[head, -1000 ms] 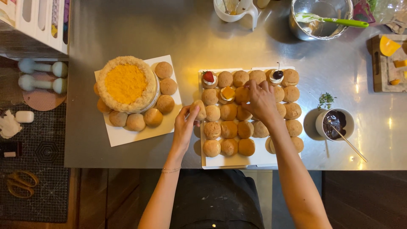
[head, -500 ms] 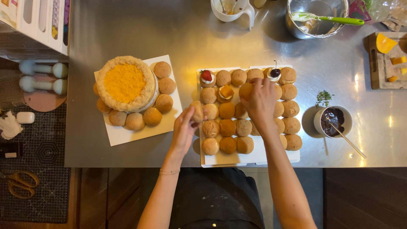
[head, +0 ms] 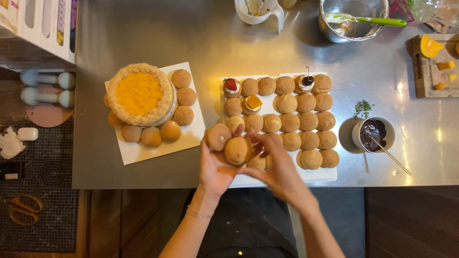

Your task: Arranging and filling cream puffs on a square board to form a cake or display.

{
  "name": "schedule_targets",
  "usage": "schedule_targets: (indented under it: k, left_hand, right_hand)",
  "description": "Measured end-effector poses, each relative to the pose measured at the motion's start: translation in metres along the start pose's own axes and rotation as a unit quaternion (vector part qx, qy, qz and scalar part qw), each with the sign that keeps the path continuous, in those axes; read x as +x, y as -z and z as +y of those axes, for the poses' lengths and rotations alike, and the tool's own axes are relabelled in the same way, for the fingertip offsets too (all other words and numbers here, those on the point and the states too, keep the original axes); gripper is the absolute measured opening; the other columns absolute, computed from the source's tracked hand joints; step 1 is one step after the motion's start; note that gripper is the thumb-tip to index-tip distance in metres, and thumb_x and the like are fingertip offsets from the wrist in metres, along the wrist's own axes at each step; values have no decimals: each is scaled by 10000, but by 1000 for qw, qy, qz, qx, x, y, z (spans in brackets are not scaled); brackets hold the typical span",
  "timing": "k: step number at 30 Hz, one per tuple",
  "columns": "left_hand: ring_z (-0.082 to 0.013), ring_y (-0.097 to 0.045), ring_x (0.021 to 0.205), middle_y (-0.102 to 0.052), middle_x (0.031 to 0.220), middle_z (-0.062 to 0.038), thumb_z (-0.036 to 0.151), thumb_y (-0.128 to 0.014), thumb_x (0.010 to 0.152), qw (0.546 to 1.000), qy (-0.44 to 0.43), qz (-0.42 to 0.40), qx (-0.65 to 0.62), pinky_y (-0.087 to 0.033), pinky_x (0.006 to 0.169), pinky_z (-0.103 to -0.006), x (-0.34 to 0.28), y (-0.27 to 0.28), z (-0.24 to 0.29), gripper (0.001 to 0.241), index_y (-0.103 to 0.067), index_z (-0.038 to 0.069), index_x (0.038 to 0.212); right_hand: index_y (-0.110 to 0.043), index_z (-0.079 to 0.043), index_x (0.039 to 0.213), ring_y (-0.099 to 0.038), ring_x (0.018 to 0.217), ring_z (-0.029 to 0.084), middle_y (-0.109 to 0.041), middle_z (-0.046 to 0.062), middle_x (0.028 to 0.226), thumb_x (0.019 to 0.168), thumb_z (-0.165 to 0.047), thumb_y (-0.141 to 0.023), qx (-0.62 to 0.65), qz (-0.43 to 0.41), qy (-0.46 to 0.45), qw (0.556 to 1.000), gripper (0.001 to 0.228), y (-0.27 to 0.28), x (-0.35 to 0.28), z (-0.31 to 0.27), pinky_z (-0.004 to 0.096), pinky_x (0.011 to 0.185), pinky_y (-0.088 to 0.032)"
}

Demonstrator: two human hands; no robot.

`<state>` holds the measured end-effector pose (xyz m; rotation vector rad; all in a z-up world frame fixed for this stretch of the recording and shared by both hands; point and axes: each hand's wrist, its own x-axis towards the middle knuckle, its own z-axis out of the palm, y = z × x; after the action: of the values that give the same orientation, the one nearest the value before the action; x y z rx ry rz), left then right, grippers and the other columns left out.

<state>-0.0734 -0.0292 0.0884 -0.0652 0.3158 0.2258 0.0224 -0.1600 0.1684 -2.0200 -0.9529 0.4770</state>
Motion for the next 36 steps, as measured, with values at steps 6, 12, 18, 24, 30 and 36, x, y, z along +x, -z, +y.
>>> schedule_targets:
  k: [6,12,18,24,30,36]
  left_hand:
    - [-396,-417,1438,-582,1394,-177,587,-378,1044,997,-61,1,-57,-281,1162,-740,-10,3,25,600,-516,61,1298]
    - [-396,-399,1463,-599,1357,-174,576,-393,1050,994,-79,24,-69,-268,1170,-749,-15,4,45,588,-569,25,1156]
    - [-404,-386,1464,-595,1355,-184,550,-374,1055,993,-89,23,-77,-255,1163,-768,-15,13,58,574,-572,16,1127]
    - [-397,-374,1473,-591,1343,-187,566,-376,1050,993,-91,36,-71,-256,1161,-763,-13,10,67,569,-540,35,1174]
    - [-386,-371,1481,-588,1362,-190,578,-384,1051,993,-87,22,-76,-253,1170,-759,-11,15,70,574,-532,36,1171]
    - [-386,-371,1479,-584,1368,-193,580,-374,1040,992,-88,44,-73,-252,1166,-753,-10,14,69,577,-551,46,1167]
  right_hand:
    - [-429,-21,1395,-633,1166,302,-633,201,1239,792,-222,-913,-48,169,-22,984,800,-32,62,115,434,958,-543]
    - [-354,-46,1428,-594,1065,422,-645,221,1137,666,-162,-919,-203,175,-83,960,955,-83,97,124,546,900,-442]
    - [-321,-58,1470,-604,1012,426,-644,219,1085,701,-108,-866,-216,170,-97,957,944,-93,102,133,518,886,-457]
    - [-324,-65,1477,-616,1076,409,-641,212,1142,684,-44,-863,-195,212,-58,956,959,-95,103,137,499,922,-470]
    - [-297,-79,1544,-580,1162,396,-611,206,1239,738,-31,-854,-144,222,-102,959,981,-97,102,132,471,995,-480]
    - [-225,-44,1564,-543,1238,482,-546,295,1391,737,-21,-840,-149,191,-16,970,1030,-91,104,138,487,1024,-479]
